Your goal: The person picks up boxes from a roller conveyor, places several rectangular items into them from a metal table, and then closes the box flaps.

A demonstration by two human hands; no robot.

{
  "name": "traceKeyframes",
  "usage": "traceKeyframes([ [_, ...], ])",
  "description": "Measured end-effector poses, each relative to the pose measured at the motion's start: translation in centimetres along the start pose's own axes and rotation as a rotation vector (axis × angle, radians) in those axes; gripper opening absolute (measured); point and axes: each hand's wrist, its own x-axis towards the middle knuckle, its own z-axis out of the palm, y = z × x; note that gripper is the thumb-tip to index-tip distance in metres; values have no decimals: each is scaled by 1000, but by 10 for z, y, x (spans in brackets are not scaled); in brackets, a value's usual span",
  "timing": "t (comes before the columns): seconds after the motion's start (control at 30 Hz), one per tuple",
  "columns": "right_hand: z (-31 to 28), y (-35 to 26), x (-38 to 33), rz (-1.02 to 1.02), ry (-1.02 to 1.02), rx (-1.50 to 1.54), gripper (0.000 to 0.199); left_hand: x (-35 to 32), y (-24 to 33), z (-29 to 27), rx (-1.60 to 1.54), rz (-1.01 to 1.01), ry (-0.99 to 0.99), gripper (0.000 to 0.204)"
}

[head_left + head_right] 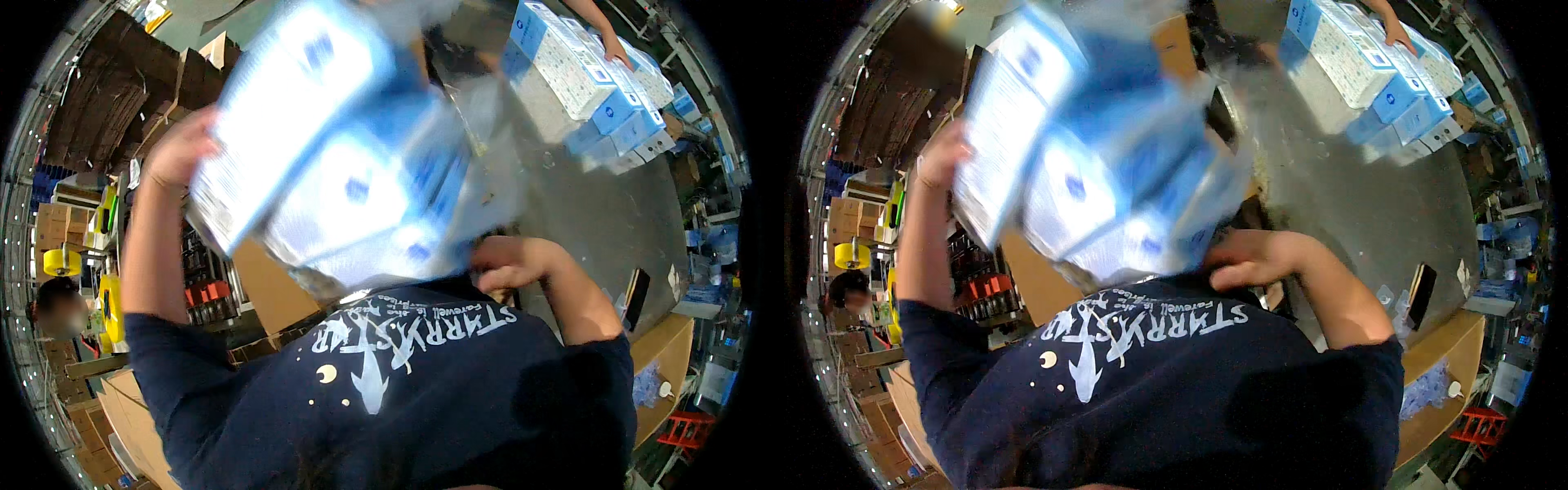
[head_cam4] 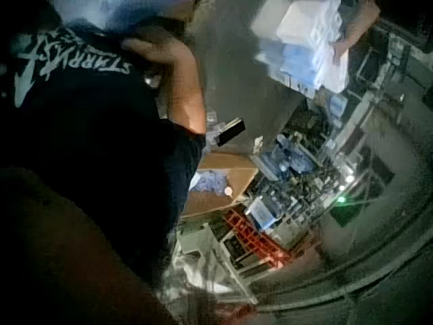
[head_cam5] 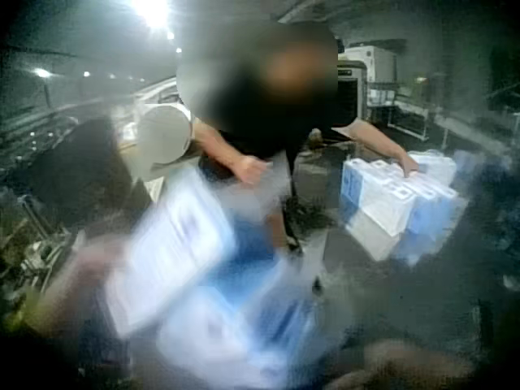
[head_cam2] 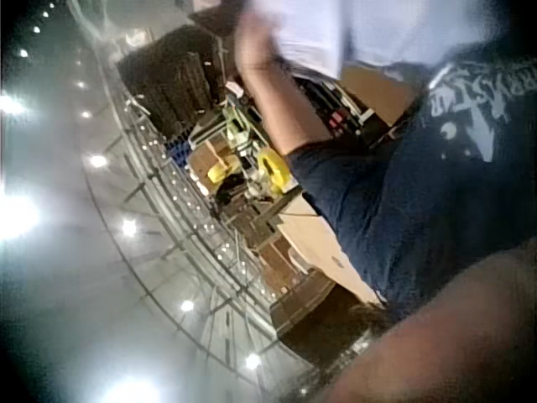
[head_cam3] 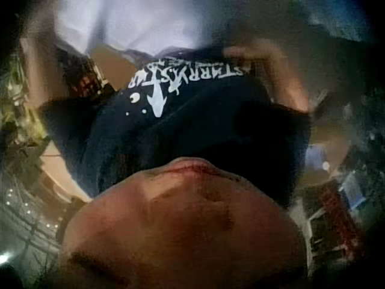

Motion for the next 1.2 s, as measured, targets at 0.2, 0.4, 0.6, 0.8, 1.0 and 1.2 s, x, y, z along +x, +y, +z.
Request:
traceKeyframes([
  [0.2, 52, 14, 35, 141, 868, 553, 42, -26, -172, 105, 1549, -92, 269, 59],
  [0.4, 106, -6, 48, 307, 914, 438, 49, -20, -261, 92, 1373, -128, 160, 63],
  [0.6, 252, 103, -94, 1232, 1439, 251, 45, -90, -308, 101, 1258, -312, -39, 81],
  [0.8, 318, 170, -137, 1579, 1553, 145, 32, 28, -186, 156, 799, 285, -50, 47],
  [1.0, 313, 175, -150, 1464, 1399, 171, 25, 40, -225, 203, 1201, 256, -304, 45],
  [1.2, 168, 120, -99, 821, 1527, 200, 14, 79, -225, 199, 1124, 334, -154, 56],
])
